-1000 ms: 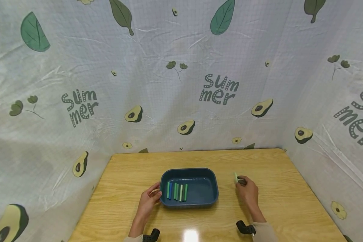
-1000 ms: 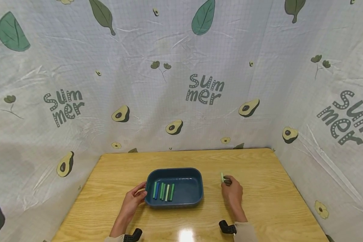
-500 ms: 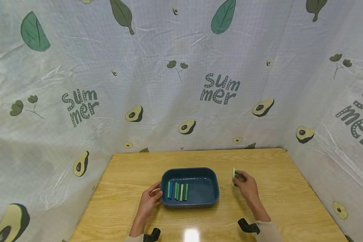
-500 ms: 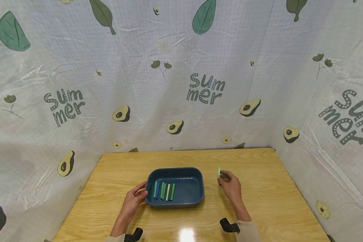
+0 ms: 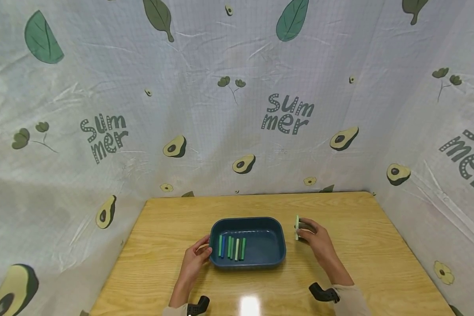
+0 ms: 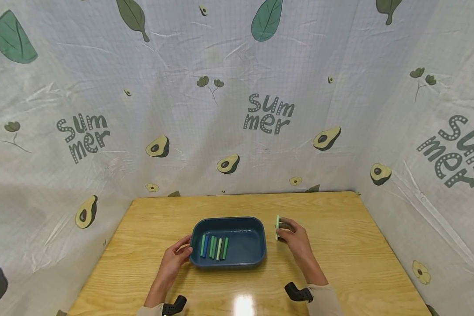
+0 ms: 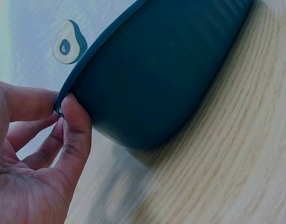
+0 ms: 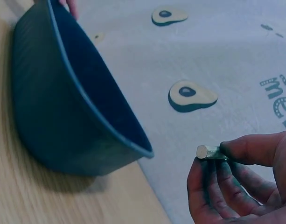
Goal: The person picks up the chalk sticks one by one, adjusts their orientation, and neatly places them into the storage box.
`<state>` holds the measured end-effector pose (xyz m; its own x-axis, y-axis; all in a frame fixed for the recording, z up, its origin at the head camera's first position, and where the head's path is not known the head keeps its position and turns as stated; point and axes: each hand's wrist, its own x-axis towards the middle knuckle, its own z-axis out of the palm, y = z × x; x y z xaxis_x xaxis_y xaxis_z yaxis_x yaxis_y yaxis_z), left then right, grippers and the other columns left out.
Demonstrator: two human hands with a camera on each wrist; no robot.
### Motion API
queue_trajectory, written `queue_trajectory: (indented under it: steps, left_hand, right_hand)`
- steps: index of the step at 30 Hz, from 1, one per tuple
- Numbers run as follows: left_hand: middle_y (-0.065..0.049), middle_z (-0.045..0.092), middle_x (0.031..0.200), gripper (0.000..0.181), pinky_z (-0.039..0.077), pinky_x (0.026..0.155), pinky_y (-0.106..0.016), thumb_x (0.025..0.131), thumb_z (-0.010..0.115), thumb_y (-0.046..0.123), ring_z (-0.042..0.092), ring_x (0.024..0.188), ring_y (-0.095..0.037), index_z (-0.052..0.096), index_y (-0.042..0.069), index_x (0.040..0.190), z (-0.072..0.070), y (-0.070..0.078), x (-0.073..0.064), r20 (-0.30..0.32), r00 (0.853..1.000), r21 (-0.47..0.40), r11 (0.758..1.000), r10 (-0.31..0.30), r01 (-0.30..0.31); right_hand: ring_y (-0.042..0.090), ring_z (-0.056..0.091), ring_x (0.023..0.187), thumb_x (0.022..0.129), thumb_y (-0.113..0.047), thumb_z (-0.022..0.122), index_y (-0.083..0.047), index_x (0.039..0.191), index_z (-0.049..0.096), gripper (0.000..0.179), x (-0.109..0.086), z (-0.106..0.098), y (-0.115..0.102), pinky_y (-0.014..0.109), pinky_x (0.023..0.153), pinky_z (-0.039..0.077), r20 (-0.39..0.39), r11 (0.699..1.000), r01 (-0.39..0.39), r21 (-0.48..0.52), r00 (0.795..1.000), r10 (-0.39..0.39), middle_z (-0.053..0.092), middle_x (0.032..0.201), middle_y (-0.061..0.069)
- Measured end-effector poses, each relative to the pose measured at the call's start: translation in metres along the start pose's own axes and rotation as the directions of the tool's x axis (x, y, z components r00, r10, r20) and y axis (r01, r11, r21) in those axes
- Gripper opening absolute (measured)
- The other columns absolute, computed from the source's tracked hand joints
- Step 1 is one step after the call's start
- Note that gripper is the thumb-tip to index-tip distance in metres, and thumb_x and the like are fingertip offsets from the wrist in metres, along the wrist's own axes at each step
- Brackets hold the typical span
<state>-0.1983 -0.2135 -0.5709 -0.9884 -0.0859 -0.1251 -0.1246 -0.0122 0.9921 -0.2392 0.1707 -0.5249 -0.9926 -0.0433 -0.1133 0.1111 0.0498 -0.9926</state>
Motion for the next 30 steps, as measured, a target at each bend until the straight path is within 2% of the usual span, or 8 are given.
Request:
queue_trajectory:
  steps: [6, 9, 16, 23, 26, 30]
  left_hand:
    - [-0.026, 0.049, 0.133, 0.046, 0.054, 0.074, -0.023, 0.096, 0.058, 0.001, 0.062, 0.108, -0.022, 0.05, -0.001, 0.141, -0.001, 0.0, -0.001, -0.003, 1.0, -0.021, 1.0, 0.02, -0.02]
    - [-0.027, 0.049, 0.132, 0.046, 0.054, 0.074, -0.023, 0.096, 0.058, 0.002, 0.062, 0.105, -0.019, 0.05, -0.002, 0.141, -0.001, 0.0, -0.001, 0.004, 0.999, -0.023, 0.999, 0.039, -0.039]
    - [-0.022, 0.05, 0.133, 0.047, 0.054, 0.075, -0.025, 0.096, 0.059, 0.003, 0.063, 0.104, -0.014, 0.049, -0.001, 0.142, 0.001, 0.001, -0.001, 0.001, 1.0, -0.029, 0.999, 0.02, -0.02]
    - [-0.024, 0.05, 0.132, 0.046, 0.054, 0.074, -0.024, 0.096, 0.058, 0.0, 0.062, 0.103, -0.017, 0.051, -0.001, 0.141, 0.002, 0.002, -0.001, -0.004, 1.0, -0.02, 1.0, 0.019, -0.019]
    - [-0.026, 0.05, 0.131, 0.046, 0.054, 0.073, -0.024, 0.096, 0.059, 0.001, 0.062, 0.102, -0.016, 0.05, -0.003, 0.14, 0.002, 0.001, -0.001, -0.001, 0.999, -0.013, 0.999, 0.034, -0.034]
    - [-0.026, 0.05, 0.131, 0.045, 0.054, 0.072, -0.024, 0.096, 0.058, 0.001, 0.062, 0.101, -0.015, 0.051, -0.002, 0.14, 0.002, 0.001, -0.001, -0.006, 1.0, -0.009, 1.0, 0.026, -0.026]
  right_hand:
    - [0.008, 0.064, 0.096, 0.096, -0.009, 0.06, -0.001, 0.145, 0.04, 0.053, 0.001, 0.008, -0.007, 0.031, 0.087, 0.055, 0.052, 0.997, 0.002, 0.08, 0.999, -0.007, 0.048, 0.138, 0.026]
    - [0.01, 0.064, 0.095, 0.096, -0.01, 0.061, -0.001, 0.145, 0.04, 0.054, 0.003, 0.013, -0.01, 0.033, 0.088, 0.056, 0.073, 0.996, 0.005, 0.089, 0.997, -0.011, 0.049, 0.137, 0.025]
    - [0.012, 0.065, 0.096, 0.093, -0.007, 0.063, 0.0, 0.142, 0.044, 0.053, 0.006, 0.029, -0.018, 0.045, 0.094, 0.054, 0.093, 0.995, -0.009, 0.096, 0.996, 0.0, 0.053, 0.132, 0.025]
    - [0.018, 0.067, 0.095, 0.093, -0.002, 0.061, 0.002, 0.138, 0.049, 0.047, 0.011, 0.049, -0.024, 0.041, 0.087, 0.057, 0.099, 0.995, -0.039, 0.097, 0.995, 0.029, 0.06, 0.124, 0.022]
    - [0.02, 0.067, 0.095, 0.093, -0.001, 0.061, 0.002, 0.137, 0.049, 0.047, 0.011, 0.057, -0.025, 0.043, 0.086, 0.057, 0.115, 0.995, -0.047, 0.084, 0.993, 0.038, 0.06, 0.123, 0.023]
    - [0.022, 0.068, 0.095, 0.092, -0.002, 0.062, 0.004, 0.138, 0.047, 0.048, 0.01, 0.066, -0.025, 0.046, 0.085, 0.057, 0.149, 0.995, -0.056, 0.076, 0.988, 0.045, 0.06, 0.122, 0.025]
